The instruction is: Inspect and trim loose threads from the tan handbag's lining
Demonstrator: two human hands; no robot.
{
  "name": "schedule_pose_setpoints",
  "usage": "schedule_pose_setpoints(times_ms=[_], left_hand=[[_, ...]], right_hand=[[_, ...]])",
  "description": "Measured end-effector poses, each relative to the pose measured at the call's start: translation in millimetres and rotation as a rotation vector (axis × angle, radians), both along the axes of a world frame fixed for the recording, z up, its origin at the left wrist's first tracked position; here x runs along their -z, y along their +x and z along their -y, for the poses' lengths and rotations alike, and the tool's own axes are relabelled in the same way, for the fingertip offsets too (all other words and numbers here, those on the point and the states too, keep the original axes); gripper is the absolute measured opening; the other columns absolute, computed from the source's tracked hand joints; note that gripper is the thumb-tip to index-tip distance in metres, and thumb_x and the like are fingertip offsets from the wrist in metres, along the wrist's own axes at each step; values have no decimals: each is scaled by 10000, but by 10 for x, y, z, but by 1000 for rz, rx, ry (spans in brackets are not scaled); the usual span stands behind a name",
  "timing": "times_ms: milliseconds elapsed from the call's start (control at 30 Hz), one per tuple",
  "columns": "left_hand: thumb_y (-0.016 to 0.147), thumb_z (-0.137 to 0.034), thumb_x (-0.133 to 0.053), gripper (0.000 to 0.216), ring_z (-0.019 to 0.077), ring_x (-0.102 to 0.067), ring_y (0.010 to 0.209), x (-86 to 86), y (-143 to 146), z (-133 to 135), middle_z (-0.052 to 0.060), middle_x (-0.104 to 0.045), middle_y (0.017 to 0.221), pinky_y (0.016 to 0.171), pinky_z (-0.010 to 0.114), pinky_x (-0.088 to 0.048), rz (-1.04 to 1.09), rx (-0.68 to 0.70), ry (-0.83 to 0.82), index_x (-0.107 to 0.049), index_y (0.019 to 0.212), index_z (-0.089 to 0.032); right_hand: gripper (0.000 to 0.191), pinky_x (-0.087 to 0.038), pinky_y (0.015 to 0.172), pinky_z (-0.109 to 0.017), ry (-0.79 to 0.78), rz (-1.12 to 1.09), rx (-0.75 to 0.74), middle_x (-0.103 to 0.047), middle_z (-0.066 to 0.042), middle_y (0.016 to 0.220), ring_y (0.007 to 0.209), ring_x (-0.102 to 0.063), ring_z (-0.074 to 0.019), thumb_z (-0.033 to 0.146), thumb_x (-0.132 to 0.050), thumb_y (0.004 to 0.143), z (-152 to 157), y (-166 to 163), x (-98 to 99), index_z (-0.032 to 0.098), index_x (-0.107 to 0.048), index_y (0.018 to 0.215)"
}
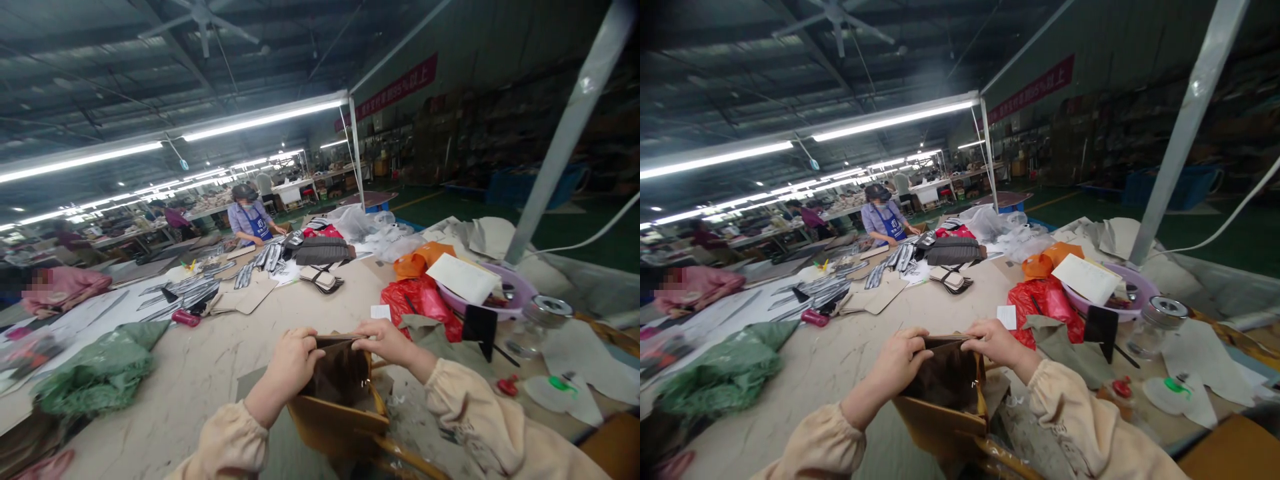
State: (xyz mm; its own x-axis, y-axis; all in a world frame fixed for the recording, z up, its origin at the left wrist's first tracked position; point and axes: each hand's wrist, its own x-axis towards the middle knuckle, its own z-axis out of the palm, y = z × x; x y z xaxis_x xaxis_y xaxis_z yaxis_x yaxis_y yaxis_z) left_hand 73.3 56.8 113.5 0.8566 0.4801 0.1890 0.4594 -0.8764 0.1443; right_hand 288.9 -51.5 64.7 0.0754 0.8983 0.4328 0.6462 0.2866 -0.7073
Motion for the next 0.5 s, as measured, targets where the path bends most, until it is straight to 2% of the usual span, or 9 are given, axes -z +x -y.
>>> schedule_pose_setpoints(times_ms=[167,500], left_hand=[[833,-328,-522,198,166,-595,773,6,61,-118,36,-655,815,692,251,-413,-30,-30,-2,-634,746,-191],[815,-323,-549,217,150,-570,703,51,96,-159,44,-640,751,637,239,-375,38,-43,-68,-629,695,-161]], right_hand=[[225,-430,660,-241,41,59,27,-642,-23,733,706,-577,-143,386,-603,821,-8,-12,40,200,-723,861],[281,-392,620,-242,66,132,106,-575,-17,672,669,-548,-136,370,-537,869,30,-112,41,169,-667,722]])
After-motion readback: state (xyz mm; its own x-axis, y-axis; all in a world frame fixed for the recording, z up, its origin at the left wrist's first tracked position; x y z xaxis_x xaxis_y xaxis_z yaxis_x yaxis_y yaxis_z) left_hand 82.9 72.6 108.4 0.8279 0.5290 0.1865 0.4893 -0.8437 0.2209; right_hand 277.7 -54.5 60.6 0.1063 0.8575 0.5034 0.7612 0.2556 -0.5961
